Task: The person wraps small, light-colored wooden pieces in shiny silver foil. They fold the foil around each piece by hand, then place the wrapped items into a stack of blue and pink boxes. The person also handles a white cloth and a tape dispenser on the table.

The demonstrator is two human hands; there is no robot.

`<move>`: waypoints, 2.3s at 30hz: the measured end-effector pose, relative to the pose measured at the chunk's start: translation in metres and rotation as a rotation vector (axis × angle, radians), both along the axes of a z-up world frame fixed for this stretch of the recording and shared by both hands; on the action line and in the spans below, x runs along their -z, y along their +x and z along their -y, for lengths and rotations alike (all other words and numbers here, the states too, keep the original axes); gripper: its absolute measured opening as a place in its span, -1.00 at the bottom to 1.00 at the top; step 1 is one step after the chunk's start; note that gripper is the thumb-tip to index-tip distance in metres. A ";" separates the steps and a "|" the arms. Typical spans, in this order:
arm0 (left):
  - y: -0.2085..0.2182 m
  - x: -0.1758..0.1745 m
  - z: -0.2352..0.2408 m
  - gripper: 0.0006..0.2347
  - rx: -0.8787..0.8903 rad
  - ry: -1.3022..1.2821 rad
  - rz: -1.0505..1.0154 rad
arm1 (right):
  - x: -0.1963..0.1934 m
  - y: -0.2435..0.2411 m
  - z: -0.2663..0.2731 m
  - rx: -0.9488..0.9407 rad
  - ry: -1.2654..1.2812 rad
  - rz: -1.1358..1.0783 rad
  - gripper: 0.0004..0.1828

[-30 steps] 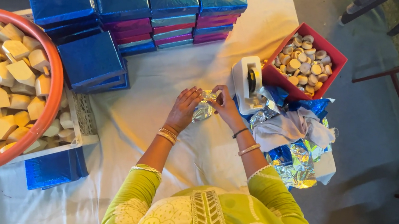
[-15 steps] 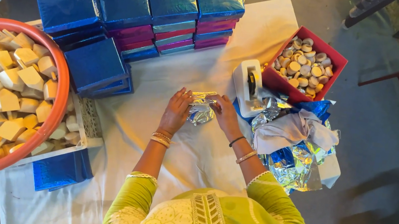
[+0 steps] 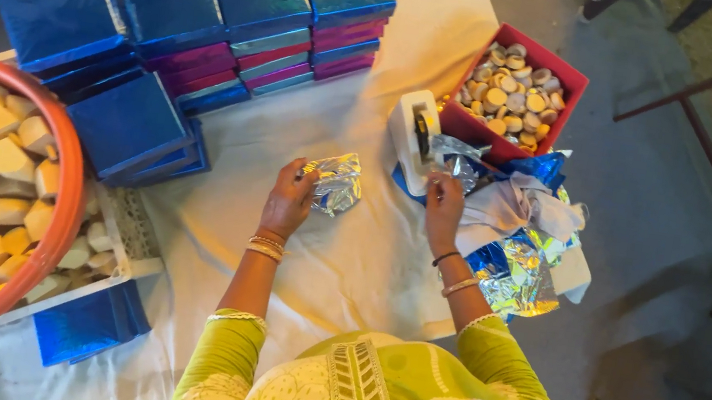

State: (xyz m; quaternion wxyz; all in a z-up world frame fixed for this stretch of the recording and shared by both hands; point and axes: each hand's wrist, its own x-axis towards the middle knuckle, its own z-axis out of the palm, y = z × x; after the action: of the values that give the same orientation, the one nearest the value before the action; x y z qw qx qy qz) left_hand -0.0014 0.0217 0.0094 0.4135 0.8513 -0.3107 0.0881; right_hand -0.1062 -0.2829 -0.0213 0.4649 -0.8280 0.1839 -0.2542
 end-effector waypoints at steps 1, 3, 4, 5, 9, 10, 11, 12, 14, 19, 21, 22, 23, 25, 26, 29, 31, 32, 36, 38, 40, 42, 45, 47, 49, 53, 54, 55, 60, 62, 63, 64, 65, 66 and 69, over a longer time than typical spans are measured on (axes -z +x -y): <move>0.000 0.000 0.002 -0.71 0.006 -0.002 -0.002 | -0.006 -0.001 0.010 0.006 -0.002 -0.002 -0.81; 0.001 0.000 0.003 -0.72 -0.022 0.034 0.004 | -0.018 -0.001 0.028 0.114 -0.097 -0.039 -0.91; 0.001 0.000 0.003 -0.72 -0.021 0.034 0.003 | -0.007 0.003 0.039 0.115 -0.097 -0.040 -0.91; 0.001 0.000 0.003 -0.72 -0.021 0.043 0.010 | 0.004 0.008 0.050 0.080 -0.247 -0.069 -0.88; 0.001 -0.002 0.002 -0.72 -0.019 0.052 0.015 | 0.018 0.030 0.068 -0.021 -0.220 -0.296 -0.77; 0.002 -0.003 0.002 -0.72 -0.018 0.054 0.017 | 0.020 0.032 0.069 -0.020 -0.218 -0.294 -0.77; 0.002 -0.004 0.002 -0.71 -0.018 0.051 0.013 | 0.022 0.034 0.070 -0.040 -0.104 -0.297 -0.75; 0.002 -0.005 0.001 -0.71 -0.018 0.048 0.010 | 0.024 0.037 0.071 -0.060 0.009 -0.298 -0.73; 0.002 -0.004 0.001 -0.71 -0.020 0.055 0.004 | 0.031 0.035 0.075 -0.080 0.101 -0.252 -0.74; 0.001 -0.006 0.001 -0.71 -0.026 0.069 -0.014 | 0.023 0.024 0.070 -0.017 0.215 -0.260 -0.82; 0.001 -0.006 0.002 -0.71 -0.028 0.067 -0.011 | 0.010 0.018 0.066 -0.042 -0.232 -0.142 -0.91; 0.002 -0.006 0.002 -0.71 -0.028 0.066 -0.011 | 0.008 0.017 0.065 -0.042 -0.232 -0.141 -0.91; 0.002 -0.007 0.002 -0.71 -0.026 0.064 -0.008 | 0.007 0.014 0.062 -0.061 -0.178 -0.126 -0.91; 0.001 -0.008 0.001 -0.71 -0.024 0.063 -0.006 | 0.009 0.011 0.059 -0.078 -0.123 -0.111 -0.90; 0.001 -0.008 0.001 -0.71 -0.023 0.060 -0.009 | 0.012 0.011 0.059 -0.074 -0.136 -0.102 -0.90; 0.001 -0.010 0.001 -0.71 -0.024 0.058 -0.010 | 0.002 0.010 0.055 -0.075 -0.142 -0.113 -0.92; 0.001 -0.010 0.001 -0.71 -0.027 0.060 -0.009 | -0.010 0.010 0.051 -0.081 -0.134 -0.134 -0.94; 0.001 -0.010 0.001 -0.71 -0.027 0.057 -0.012 | -0.015 0.010 0.049 -0.085 -0.156 -0.113 -0.93; 0.002 -0.009 0.001 -0.71 -0.027 0.045 -0.012 | -0.008 0.007 0.050 -0.100 0.006 -0.073 -0.93; 0.002 -0.008 0.001 -0.72 -0.028 0.043 -0.009 | -0.005 0.001 0.047 -0.081 0.051 -0.110 -0.94; 0.002 -0.008 0.001 -0.72 -0.031 0.042 -0.007 | -0.004 -0.002 0.041 -0.065 0.096 -0.148 -0.95; 0.002 -0.008 0.001 -0.72 -0.031 0.043 -0.001 | -0.005 -0.002 0.032 0.033 0.160 -0.221 -0.90; 0.002 -0.008 0.001 -0.72 -0.027 0.039 0.000 | -0.002 -0.003 0.028 0.055 0.344 -0.125 -0.64; 0.001 -0.008 0.001 -0.72 -0.026 0.041 -0.001 | 0.012 -0.006 0.034 0.057 0.348 -0.079 -0.66; 0.003 -0.006 0.001 -0.72 -0.032 0.044 0.000 | 0.025 -0.009 0.040 0.053 0.351 -0.031 -0.69; 0.002 -0.005 0.001 -0.71 -0.040 0.035 -0.015 | 0.055 -0.014 0.045 0.049 0.474 -0.025 -0.85; 0.002 -0.006 0.001 -0.71 -0.038 0.029 -0.026 | 0.062 -0.014 0.045 0.048 0.548 -0.019 -0.90; 0.001 -0.005 0.000 -0.71 -0.047 0.032 -0.023 | 0.066 -0.014 0.042 0.039 0.551 -0.019 -0.90; 0.002 -0.003 0.001 -0.71 -0.034 0.025 -0.006 | 0.091 -0.011 0.040 0.019 0.832 0.115 -0.88; 0.000 -0.002 0.001 -0.71 -0.033 0.022 -0.011 | 0.122 -0.017 0.039 -0.002 0.821 0.147 -0.87; 0.001 -0.001 0.001 -0.71 -0.031 0.019 -0.013 | 0.138 -0.018 0.038 -0.022 0.810 0.182 -0.86; 0.000 -0.001 0.001 -0.71 -0.032 0.018 -0.011 | 0.142 -0.026 0.028 -0.023 0.809 0.184 -0.86; 0.001 -0.001 0.001 -0.71 -0.031 0.014 -0.003 | 0.146 -0.032 0.019 0.020 0.639 0.012 -0.86; 0.002 0.000 0.002 -0.71 -0.030 0.010 0.006 | 0.151 -0.037 0.009 0.062 0.465 -0.157 -0.85; 0.000 -0.004 0.003 -0.72 -0.042 0.013 -0.014 | 0.049 -0.035 -0.058 -0.021 0.200 -0.093 -0.89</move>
State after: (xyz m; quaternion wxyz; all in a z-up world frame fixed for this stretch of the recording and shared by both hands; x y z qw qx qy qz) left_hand -0.0010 0.0189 0.0136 0.4081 0.8609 -0.2904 0.0886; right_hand -0.1409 -0.2250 -0.0707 0.5389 -0.7901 0.2209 -0.1909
